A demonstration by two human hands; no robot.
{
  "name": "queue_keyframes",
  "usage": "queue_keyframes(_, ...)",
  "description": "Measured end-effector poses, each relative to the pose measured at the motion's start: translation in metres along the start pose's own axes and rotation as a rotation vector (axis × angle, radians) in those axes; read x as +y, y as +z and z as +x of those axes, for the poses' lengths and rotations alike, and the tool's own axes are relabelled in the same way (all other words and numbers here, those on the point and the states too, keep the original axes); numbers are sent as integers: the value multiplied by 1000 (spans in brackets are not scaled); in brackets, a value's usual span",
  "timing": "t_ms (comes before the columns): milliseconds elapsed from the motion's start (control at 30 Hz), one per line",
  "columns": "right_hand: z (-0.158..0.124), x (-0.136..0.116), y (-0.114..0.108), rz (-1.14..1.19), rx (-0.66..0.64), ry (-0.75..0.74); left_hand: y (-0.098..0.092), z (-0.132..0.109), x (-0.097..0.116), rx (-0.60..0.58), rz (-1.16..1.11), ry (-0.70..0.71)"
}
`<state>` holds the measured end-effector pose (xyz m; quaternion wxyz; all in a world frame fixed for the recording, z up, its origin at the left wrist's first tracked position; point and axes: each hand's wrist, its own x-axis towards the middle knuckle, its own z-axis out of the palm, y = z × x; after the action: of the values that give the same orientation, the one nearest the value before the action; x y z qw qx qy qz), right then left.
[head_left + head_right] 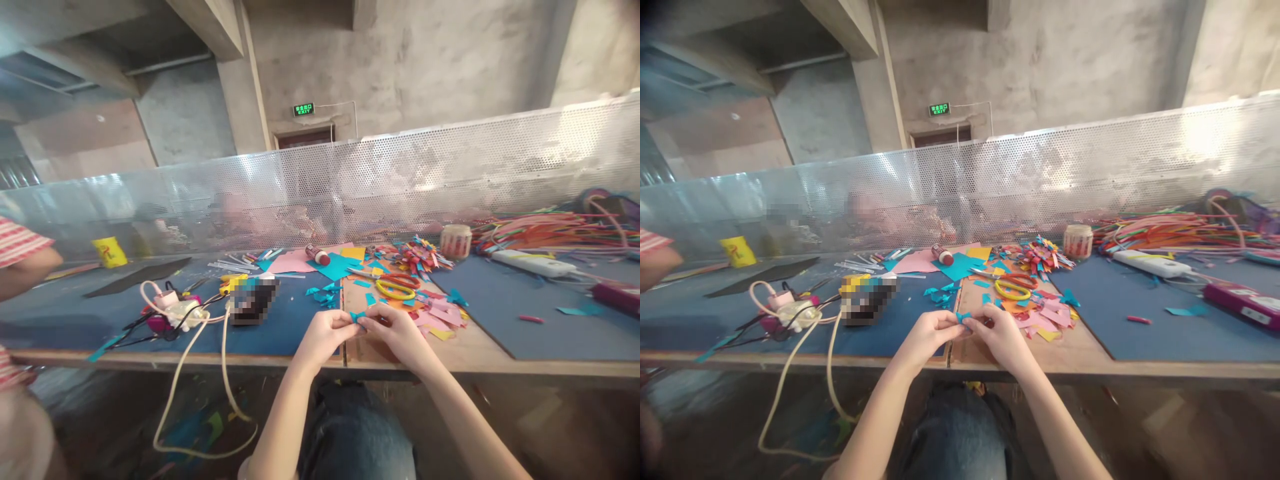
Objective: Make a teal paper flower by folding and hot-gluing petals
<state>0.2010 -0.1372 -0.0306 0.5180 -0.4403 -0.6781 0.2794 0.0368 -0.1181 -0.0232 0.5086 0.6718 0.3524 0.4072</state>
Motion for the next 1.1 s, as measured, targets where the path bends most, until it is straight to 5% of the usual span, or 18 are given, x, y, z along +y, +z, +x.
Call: queue_keyframes(1100, -5, 1, -4, 42, 14, 33, 2, -2, -3, -71, 101, 47)
